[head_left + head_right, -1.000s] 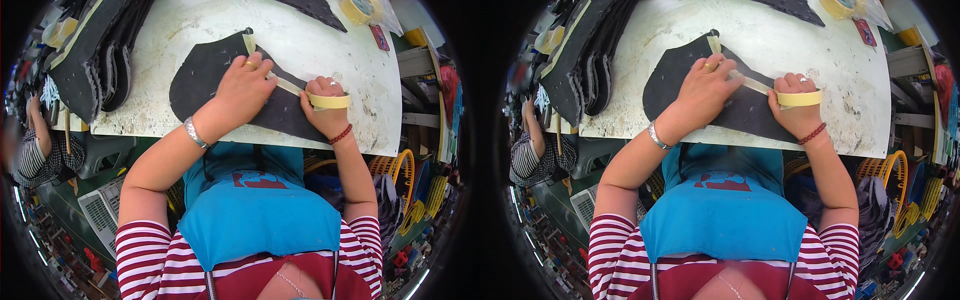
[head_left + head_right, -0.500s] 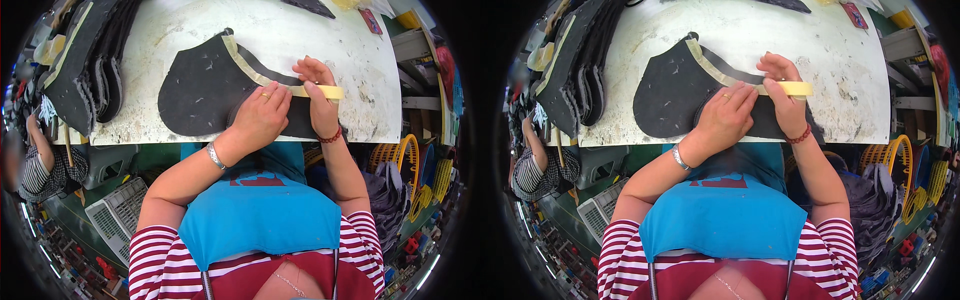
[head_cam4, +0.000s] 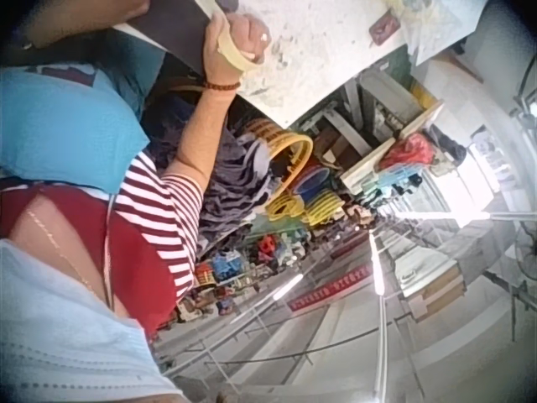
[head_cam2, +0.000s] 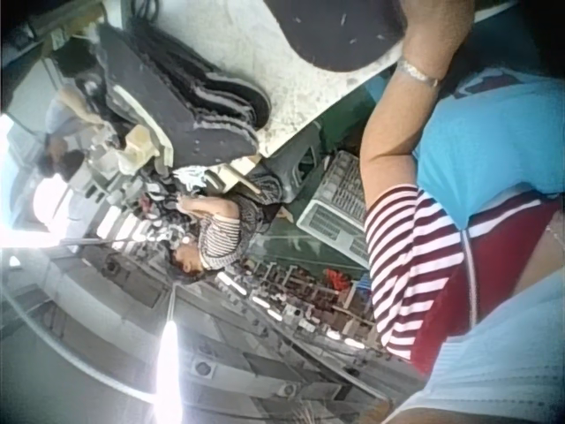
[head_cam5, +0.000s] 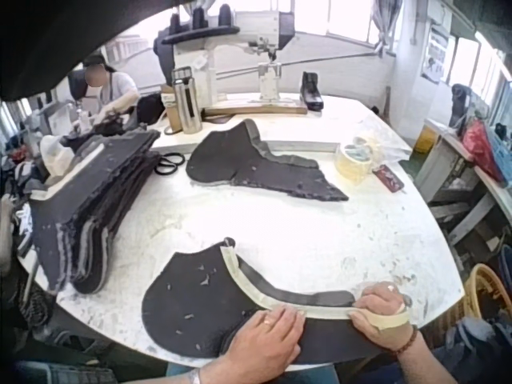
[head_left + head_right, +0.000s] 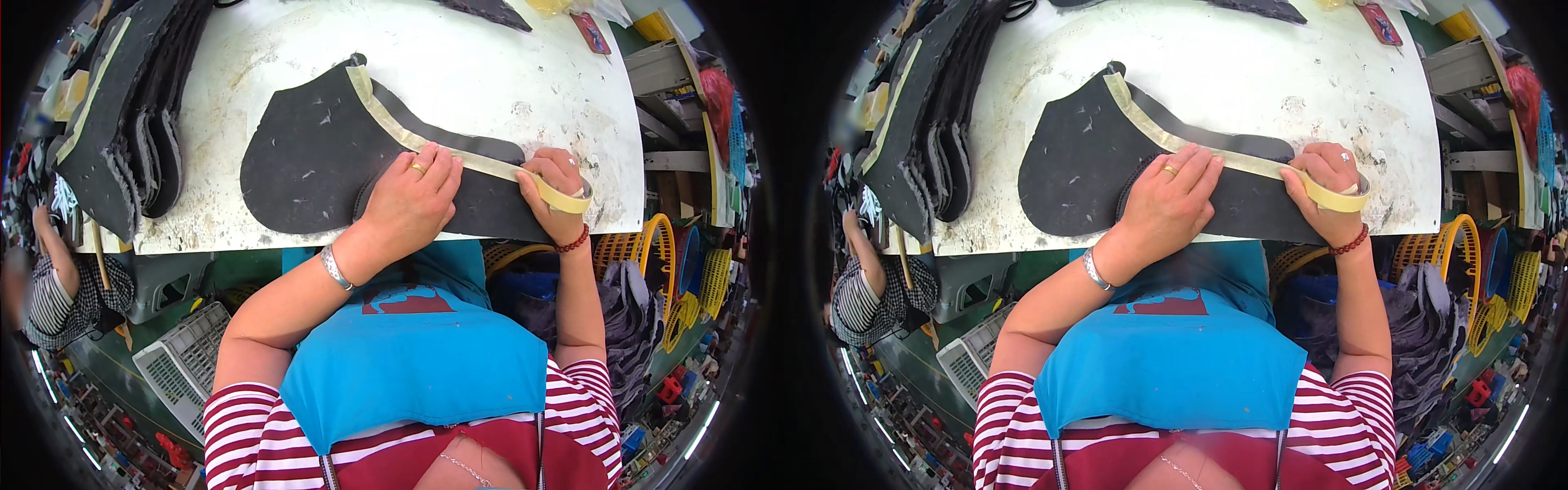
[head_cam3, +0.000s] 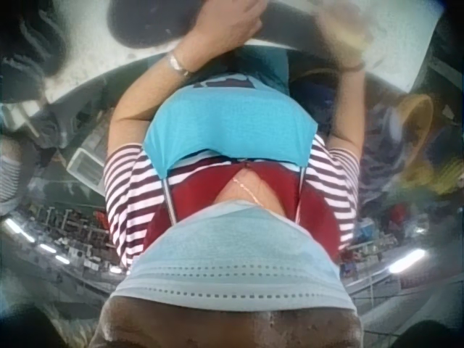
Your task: Applying adhesive tape to the edges of leather shoe upper components at a manufacturing workbench.
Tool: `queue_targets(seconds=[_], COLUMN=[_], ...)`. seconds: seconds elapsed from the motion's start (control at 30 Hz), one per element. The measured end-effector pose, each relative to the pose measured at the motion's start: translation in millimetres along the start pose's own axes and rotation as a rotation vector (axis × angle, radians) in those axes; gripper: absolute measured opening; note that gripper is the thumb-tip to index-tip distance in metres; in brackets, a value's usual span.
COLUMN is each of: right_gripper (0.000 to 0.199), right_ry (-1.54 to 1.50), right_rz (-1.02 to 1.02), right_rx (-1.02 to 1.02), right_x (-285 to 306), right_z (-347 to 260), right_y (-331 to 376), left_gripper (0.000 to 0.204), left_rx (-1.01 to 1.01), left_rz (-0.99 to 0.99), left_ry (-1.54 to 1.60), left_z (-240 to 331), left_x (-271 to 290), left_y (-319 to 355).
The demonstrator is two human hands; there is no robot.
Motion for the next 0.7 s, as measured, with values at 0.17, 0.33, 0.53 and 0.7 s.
queue_targets(seconds=[0.17,0.33,0.53,0.7], right_gripper=[0.013,0.014,0.017,0.017], right_ry=[-0.058,0.04,0.293,0.211], right_rz=[-0.028,-0.047,-0.105,-0.091], right_rx=[-0.102,-0.096,0.045,0.039], right_x=[-9.9,-14.3,-19.9,-23.3], right_z=[15.5,10.7,-9.9,-16.9], right_y=[-4.9,-11.5,-19.8,-13.5], left_gripper=[0.059,0.061,0.049,0.039], left_rx=[0.0,0.02,0.123,0.152], left_rz=[-0.057,-0.069,-0.078,0.076], left_ry=[-0.05,-0.047,0.023,0.125], left_z=[1.6,1.8,-14.0,-19.0], left_x=[-3.3,0.0,0.3,4.7], left_y=[-3.7,-10.1,-21.3,-49.9])
Point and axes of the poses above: each hand's wrist, its own y-axis away from the middle knuckle, its own x-axis out of the back of the hand, z = x × y, the point moved 9 cm from there along -y, towards the middle knuckle, and after that the axes turned 3 degrees about x, right-handed, at the moved point
